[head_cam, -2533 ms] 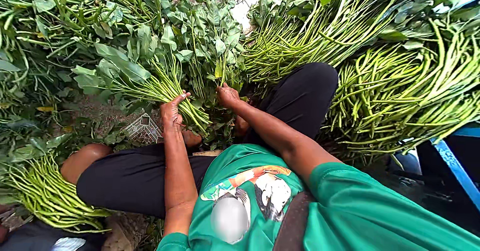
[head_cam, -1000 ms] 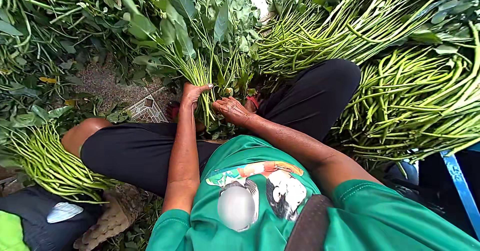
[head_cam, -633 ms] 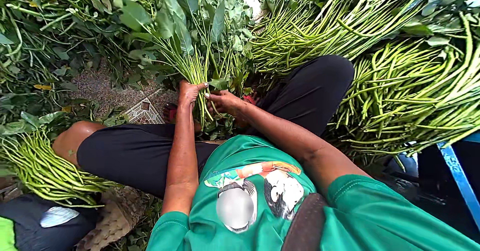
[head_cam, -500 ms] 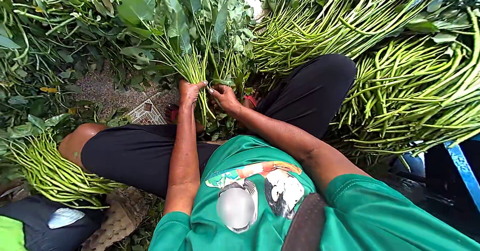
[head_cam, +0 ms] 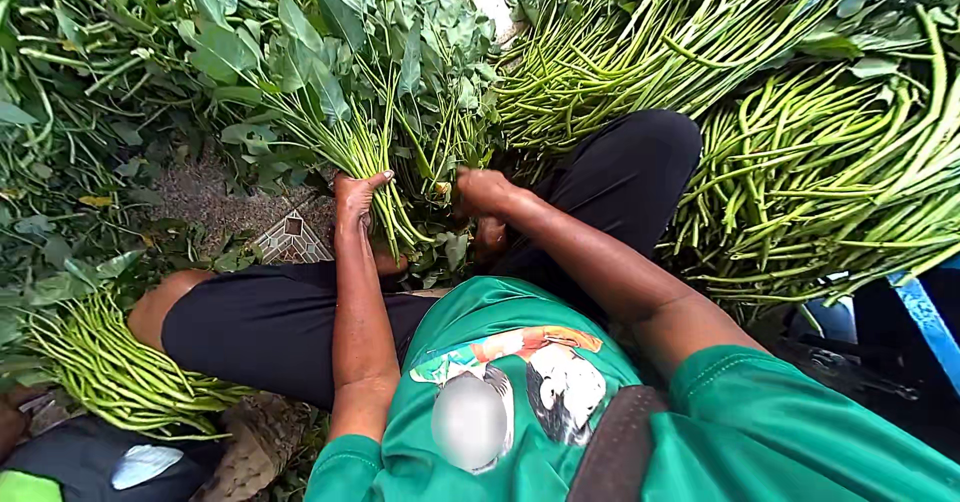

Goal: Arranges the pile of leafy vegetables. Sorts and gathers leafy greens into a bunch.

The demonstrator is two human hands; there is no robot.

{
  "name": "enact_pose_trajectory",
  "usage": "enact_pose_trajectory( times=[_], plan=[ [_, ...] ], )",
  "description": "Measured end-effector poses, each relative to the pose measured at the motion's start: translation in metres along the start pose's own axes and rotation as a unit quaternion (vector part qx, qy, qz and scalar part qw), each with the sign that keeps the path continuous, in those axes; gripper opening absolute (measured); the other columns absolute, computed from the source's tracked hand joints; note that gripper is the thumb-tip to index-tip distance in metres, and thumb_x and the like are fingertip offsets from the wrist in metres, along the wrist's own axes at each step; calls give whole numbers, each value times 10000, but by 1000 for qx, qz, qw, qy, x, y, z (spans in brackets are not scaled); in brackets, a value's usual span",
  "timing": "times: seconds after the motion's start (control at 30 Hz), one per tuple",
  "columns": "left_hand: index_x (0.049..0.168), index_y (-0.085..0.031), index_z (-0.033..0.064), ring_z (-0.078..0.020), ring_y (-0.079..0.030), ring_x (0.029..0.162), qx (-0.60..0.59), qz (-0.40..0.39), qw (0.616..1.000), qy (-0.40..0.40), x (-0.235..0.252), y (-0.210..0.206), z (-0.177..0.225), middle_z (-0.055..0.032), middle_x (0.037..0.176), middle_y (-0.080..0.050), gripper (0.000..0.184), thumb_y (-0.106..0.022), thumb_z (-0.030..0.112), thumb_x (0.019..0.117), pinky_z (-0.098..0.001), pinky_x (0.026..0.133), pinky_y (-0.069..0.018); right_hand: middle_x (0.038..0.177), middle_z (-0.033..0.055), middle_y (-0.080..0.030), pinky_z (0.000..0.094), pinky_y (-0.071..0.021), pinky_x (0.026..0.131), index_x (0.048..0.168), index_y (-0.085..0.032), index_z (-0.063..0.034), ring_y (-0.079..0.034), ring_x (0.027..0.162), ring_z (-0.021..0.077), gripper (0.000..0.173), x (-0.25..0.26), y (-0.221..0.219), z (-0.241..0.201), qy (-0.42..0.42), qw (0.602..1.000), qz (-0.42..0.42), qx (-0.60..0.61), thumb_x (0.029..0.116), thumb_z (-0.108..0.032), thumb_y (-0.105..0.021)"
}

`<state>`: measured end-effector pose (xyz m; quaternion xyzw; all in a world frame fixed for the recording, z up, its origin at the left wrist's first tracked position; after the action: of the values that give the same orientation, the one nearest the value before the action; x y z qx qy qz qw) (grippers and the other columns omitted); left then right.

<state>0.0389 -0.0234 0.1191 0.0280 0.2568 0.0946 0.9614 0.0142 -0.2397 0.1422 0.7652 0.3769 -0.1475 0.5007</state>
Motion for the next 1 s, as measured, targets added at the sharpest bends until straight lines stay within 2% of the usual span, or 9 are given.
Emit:
enact_pose_trajectory(
  times=[0.1,0.17,0.3,0.47,0.57,0.7,0.8,0.87,1.0],
  plan=[
    [1292,-521,-50,-242,-742,903,-79,-56,995,9,-9,-15,6,-167,1046,-733,550,-772,-102,806,-388,826,-632,1234,221,-689,569,-528,999,1236,-696,11,-682,1121,363,302,45,28,16,7,969,143,201,1022,-188,-620],
    [1295,-503,-43,-271,-742,918,-131,-86,988,16,-18,-23,10,-181,1054,-728,512,-730,-109,841,-412,833,-631,1243,219,-678,508,-605,903,1369,-584,7,-734,987,323,428,76,10,26,-34,930,140,338,1048,-273,-615],
    [1255,-613,107,-179,-728,912,-232,-139,963,7,-53,-7,28,-87,1130,-723,328,-677,67,936,-335,793,-623,1229,287,-667,636,-492,1006,1281,-644,28,-646,1170,439,389,101,-27,42,-93,942,136,291,1034,-270,-611],
    [1204,-636,51,-160,-703,944,-366,-227,887,-167,-75,49,85,-58,1040,-711,233,-545,173,1028,-315,905,-582,1230,273,-680,651,-464,1038,1218,-705,4,-635,1197,436,339,99,-30,81,-139,933,133,304,1031,-267,-625],
    [1159,-664,81,-171,-715,934,-384,-162,880,-229,-78,62,104,-59,1123,-711,216,-671,121,947,-322,882,-606,1218,246,-687,564,-551,986,1247,-673,23,-701,1083,376,315,95,-17,68,-103,910,146,374,1010,-185,-662],
    [1319,-590,118,-189,-704,1052,-288,-109,934,-183,-71,55,75,-78,1387,-631,398,-659,62,930,-346,897,-601,1162,234,-680,494,-591,910,1254,-613,67,-712,982,318,378,81,1,29,-34,882,170,438,956,-136,-727],
    [1295,-572,71,-209,-719,998,-215,-43,968,-120,-55,41,43,-102,1200,-712,387,-646,-26,928,-358,867,-611,1134,202,-680,442,-599,822,1268,-594,52,-701,872,258,389,65,3,10,1,877,162,453,1014,-234,-666],
    [1262,-537,-48,-243,-733,920,-187,14,977,-100,-32,28,29,-159,1049,-740,404,-632,-139,879,-382,848,-614,1109,203,-705,520,-590,880,1237,-631,26,-720,930,305,332,55,8,0,18,911,188,366,1030,-233,-623],
    [1257,-521,-69,-228,-741,917,-163,31,980,-107,-19,-3,15,-155,1023,-744,493,-700,-176,811,-376,868,-617,1105,212,-721,607,-529,955,1213,-677,6,-698,1063,384,291,34,6,-26,68,948,223,218,1037,-205,-580]
  ],
)
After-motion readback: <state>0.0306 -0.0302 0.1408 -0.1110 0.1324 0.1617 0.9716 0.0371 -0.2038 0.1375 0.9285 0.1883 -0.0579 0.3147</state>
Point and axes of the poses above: each hand's wrist, its own x-axis towards the middle knuckle, its own y-axis out of the back of the hand, z = x × y, the point moved 6 cm from there along x, towards the middle knuckle
